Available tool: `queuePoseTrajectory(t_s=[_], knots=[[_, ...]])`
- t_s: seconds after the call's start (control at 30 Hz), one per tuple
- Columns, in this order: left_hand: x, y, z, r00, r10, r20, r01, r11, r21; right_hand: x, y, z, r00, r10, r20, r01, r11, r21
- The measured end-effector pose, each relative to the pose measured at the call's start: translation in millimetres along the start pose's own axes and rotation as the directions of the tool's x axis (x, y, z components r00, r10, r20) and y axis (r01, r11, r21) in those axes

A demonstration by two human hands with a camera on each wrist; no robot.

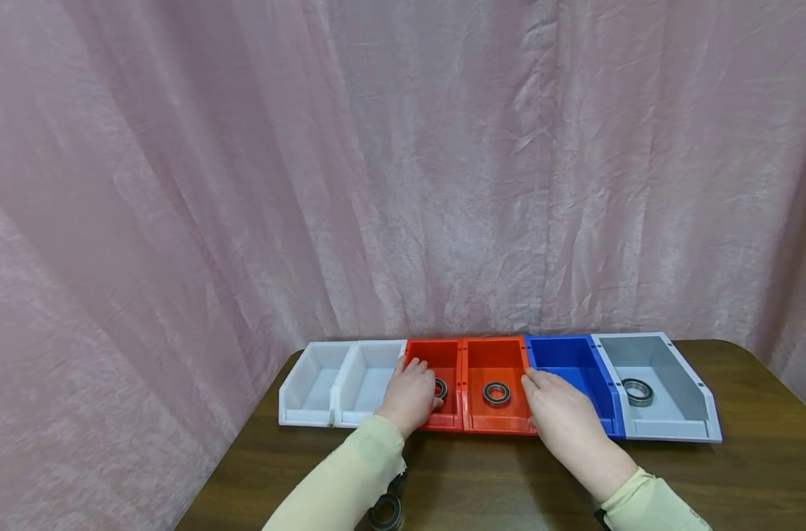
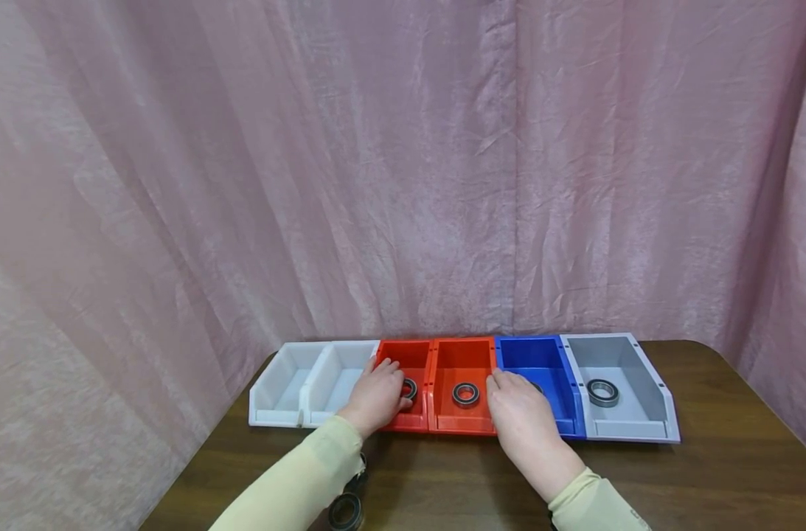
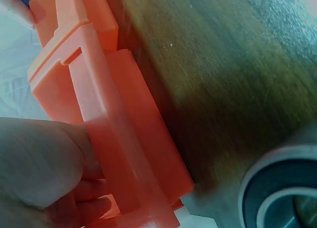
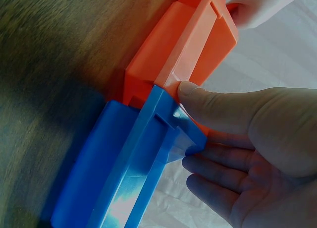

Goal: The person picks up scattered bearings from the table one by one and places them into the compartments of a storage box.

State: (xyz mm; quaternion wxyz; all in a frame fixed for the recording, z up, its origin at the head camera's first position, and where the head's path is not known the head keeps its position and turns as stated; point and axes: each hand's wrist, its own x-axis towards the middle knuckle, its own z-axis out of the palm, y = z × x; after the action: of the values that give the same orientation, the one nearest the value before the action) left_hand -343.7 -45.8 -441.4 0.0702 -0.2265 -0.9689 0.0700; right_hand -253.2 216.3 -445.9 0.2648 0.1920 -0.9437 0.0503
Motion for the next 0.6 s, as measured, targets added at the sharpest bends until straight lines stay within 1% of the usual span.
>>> queuePoseTrajectory(t_s=[0.1,0.33,0.6], knots=[[0.4,1.2,0.1,1.000,-0.005,0.014,0.004,1.000,0.019,-0.1,0.2,0.1,1.000,-0.001,-0.001,0.001,1.000,-0.003],[-0.2,3.0,-0.9,1.000,-0.004,0.024,0.003,0.999,0.053,-0.4,-0.1,-0.5,1.000,-0.004,0.000,0.004,1.000,-0.007],[0.4,5.8,-3.5,0.997,-0.024,0.072,0.020,0.998,0.063,-0.3,-1.0,-1.2,1.000,0.003,0.015,-0.003,1.000,-0.007]])
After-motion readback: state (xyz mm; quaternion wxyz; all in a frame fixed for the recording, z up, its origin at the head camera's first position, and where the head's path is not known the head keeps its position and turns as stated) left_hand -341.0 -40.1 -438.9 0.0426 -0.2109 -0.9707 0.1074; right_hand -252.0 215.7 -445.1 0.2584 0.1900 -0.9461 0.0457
